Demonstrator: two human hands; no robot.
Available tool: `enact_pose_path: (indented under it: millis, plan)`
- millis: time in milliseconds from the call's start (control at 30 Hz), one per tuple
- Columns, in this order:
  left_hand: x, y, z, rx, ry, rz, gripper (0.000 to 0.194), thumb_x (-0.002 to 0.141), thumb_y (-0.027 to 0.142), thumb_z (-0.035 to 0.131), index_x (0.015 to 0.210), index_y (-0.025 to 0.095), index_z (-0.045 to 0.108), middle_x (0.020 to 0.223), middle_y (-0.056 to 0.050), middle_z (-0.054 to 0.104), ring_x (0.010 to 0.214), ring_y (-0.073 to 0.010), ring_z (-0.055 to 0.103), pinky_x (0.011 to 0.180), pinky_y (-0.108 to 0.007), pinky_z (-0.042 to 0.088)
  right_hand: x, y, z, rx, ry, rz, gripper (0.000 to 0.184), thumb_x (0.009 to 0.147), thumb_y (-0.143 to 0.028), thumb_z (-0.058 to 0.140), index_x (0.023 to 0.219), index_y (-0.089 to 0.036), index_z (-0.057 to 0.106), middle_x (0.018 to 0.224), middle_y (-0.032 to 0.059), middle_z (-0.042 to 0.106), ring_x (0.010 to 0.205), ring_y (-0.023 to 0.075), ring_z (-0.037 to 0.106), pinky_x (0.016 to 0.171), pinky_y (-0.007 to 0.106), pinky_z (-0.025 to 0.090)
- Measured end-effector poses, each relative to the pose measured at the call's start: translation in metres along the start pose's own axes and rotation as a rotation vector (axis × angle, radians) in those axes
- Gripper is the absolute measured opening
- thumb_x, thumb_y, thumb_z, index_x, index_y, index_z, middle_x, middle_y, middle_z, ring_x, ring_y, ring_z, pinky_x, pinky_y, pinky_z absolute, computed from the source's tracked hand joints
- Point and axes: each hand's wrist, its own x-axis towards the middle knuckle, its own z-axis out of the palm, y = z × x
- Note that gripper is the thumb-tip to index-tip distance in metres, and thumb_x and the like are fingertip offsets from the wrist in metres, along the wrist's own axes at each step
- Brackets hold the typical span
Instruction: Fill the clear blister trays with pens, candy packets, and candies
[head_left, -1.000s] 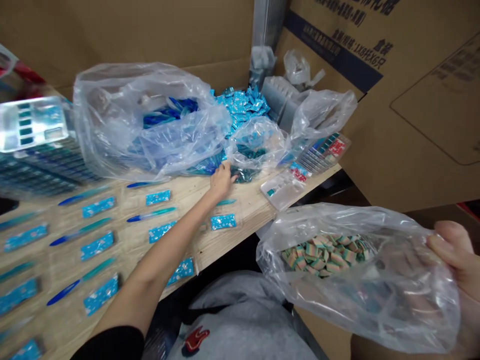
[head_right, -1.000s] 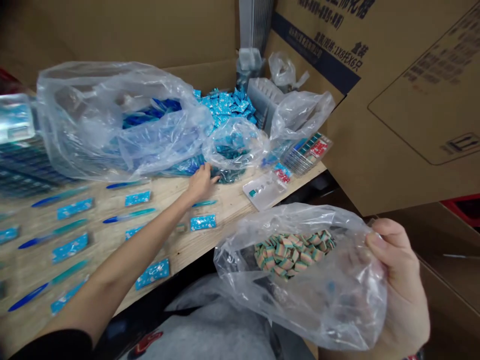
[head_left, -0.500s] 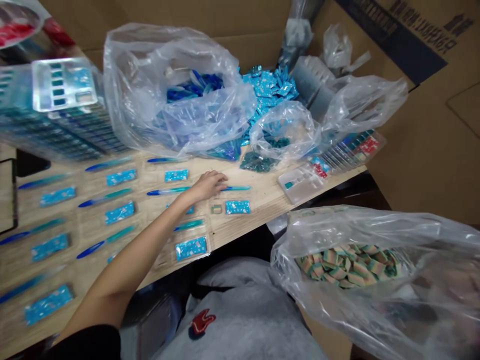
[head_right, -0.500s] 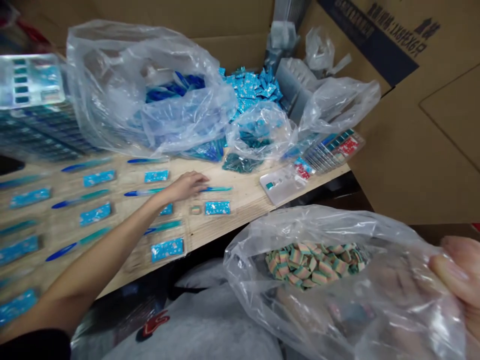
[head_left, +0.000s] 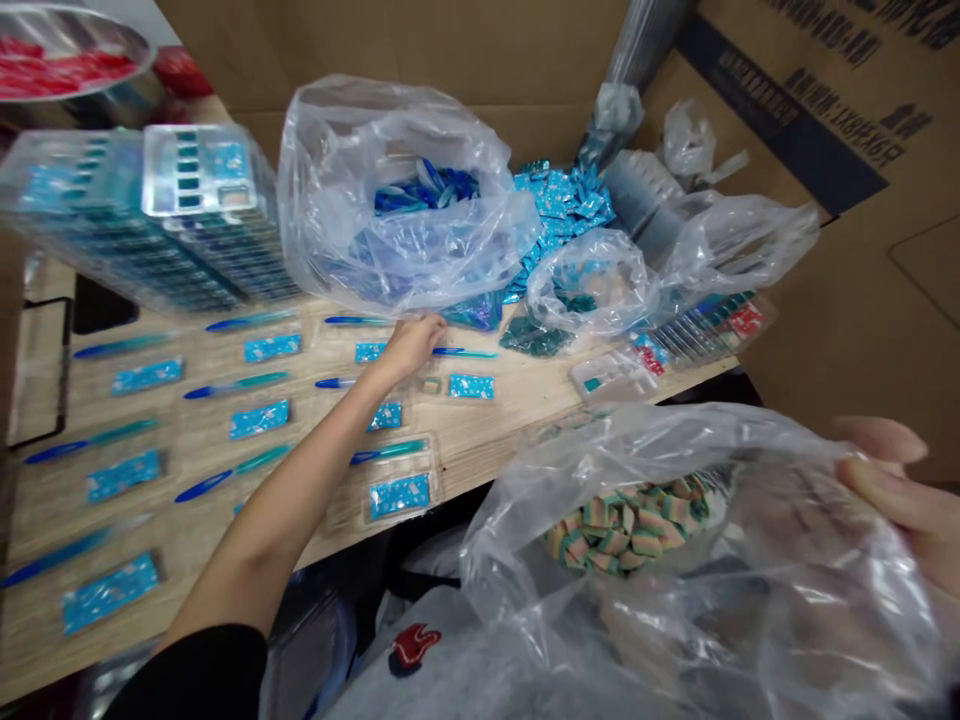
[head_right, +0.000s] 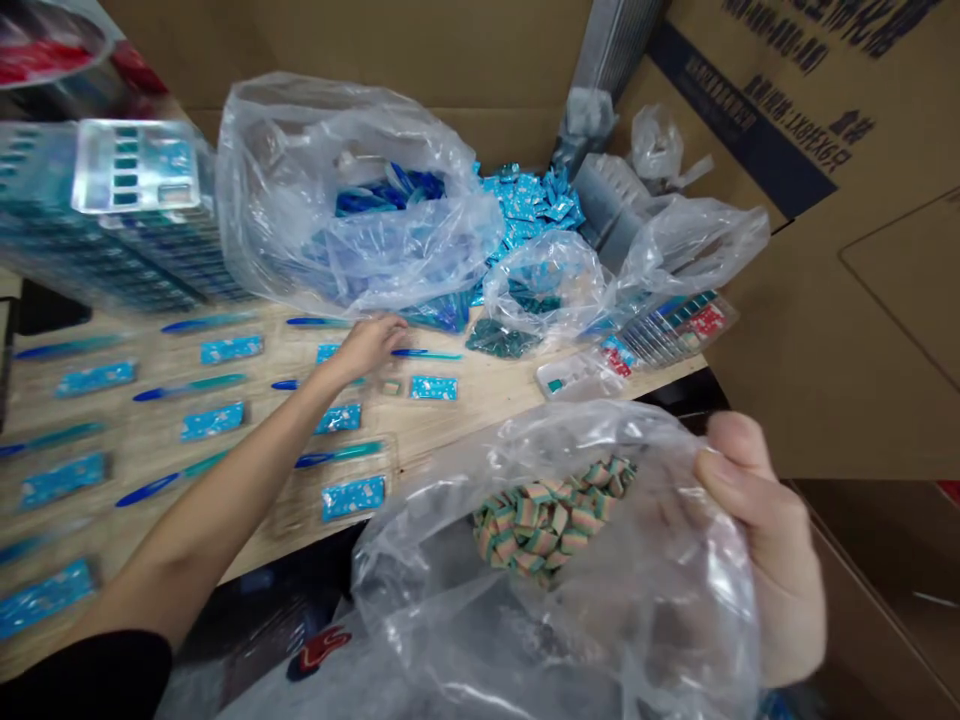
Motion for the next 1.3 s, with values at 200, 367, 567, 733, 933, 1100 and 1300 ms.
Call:
enact_pose_path:
  millis: [200,367,567,733,933,1100,1300]
  plan:
    - [-0.073,0.054,-0.035,-0.319,-0.024,-0.006,0.054,0.098,0.054,0.024,0.114,0.017,0.059,0.111,-0.013,0.070,0.088,-0.0233,0.070,0.075,-0.038,0.058,0.034,0.021,0.051,0.230,-0.248,0.129,0.021,0.066,-0.023,0.071,0.082,-0.028,0.058,0.049,-0.0093,0.031,0.038,0.0075,0.023,0.036,0.019,0.018]
    - [-0.151,0.117,-0.048,-0.435,-0.177,0.077,0.066,0.085,0.072,0.052,0.140,0.037,0.047,0.128,-0.008,0.067,0.105,-0.0319,0.069,0.080,-0.045,0.059,0.080,0.054,0.059,0.139,-0.489,0.189,0.027,0.062,-0.023,0.068,0.086,-0.027,0.058,0.041,-0.0138,0.030,0.036,0.0055,0.016,0.037,0.018,0.015]
    - [-0.172,0.165,-0.007,0.181,-0.112,0.052,0.067,0.091,0.046,0.057,0.149,0.020,0.034,0.129,-0.020,0.065,0.096,-0.0367,0.073,0.069,-0.045,0.060,0.095,0.057,0.045,-0.213,-0.603,-0.059,0.019,0.078,-0.030,0.067,0.096,-0.023,0.066,0.047,-0.0097,0.039,0.040,0.0071,0.030,0.040,0.019,0.023]
    - [-0.172,0.188,0.033,0.304,0.109,-0.098,0.069,0.088,0.031,0.066,0.145,0.006,0.035,0.135,-0.026,0.059,0.110,-0.0344,0.069,0.073,-0.037,0.061,0.084,0.058,0.021,-0.741,-0.604,-0.484,0.051,0.084,-0.038,0.070,0.132,-0.023,0.060,0.105,0.0064,0.067,0.084,0.0175,0.062,0.073,0.030,0.052]
    - [-0.147,0.153,0.035,-0.355,0.126,-0.187,0.026,0.096,0.021,0.043,0.114,0.017,0.062,0.100,-0.011,0.075,0.087,-0.0236,0.074,0.076,-0.036,0.058,0.093,0.092,0.000,-0.763,-0.598,-0.359,0.048,0.088,-0.031,0.060,0.135,-0.020,0.057,0.088,0.0058,0.072,0.067,0.0179,0.065,0.059,0.029,0.052]
    - [-0.119,0.128,0.021,-1.014,0.125,-0.274,0.019,0.089,0.033,0.062,0.080,0.017,0.061,0.066,0.000,0.068,0.061,-0.0134,0.065,0.064,-0.024,0.053,0.085,0.087,-0.007,-0.642,-0.538,-0.279,0.025,0.082,-0.032,0.065,0.102,-0.021,0.075,0.060,-0.0021,0.062,0.046,0.0115,0.049,0.047,0.023,0.041]
    - [-0.093,0.125,0.039,-1.134,0.163,-0.333,0.029,0.086,0.031,0.066,0.064,0.015,0.057,0.053,0.004,0.056,0.045,-0.0069,0.047,0.048,-0.018,0.040,0.090,0.099,-0.001,-0.597,-0.482,-0.230,0.026,0.078,-0.042,0.068,0.068,-0.018,0.070,0.049,-0.0026,0.052,0.044,0.0108,0.043,0.044,0.022,0.035]
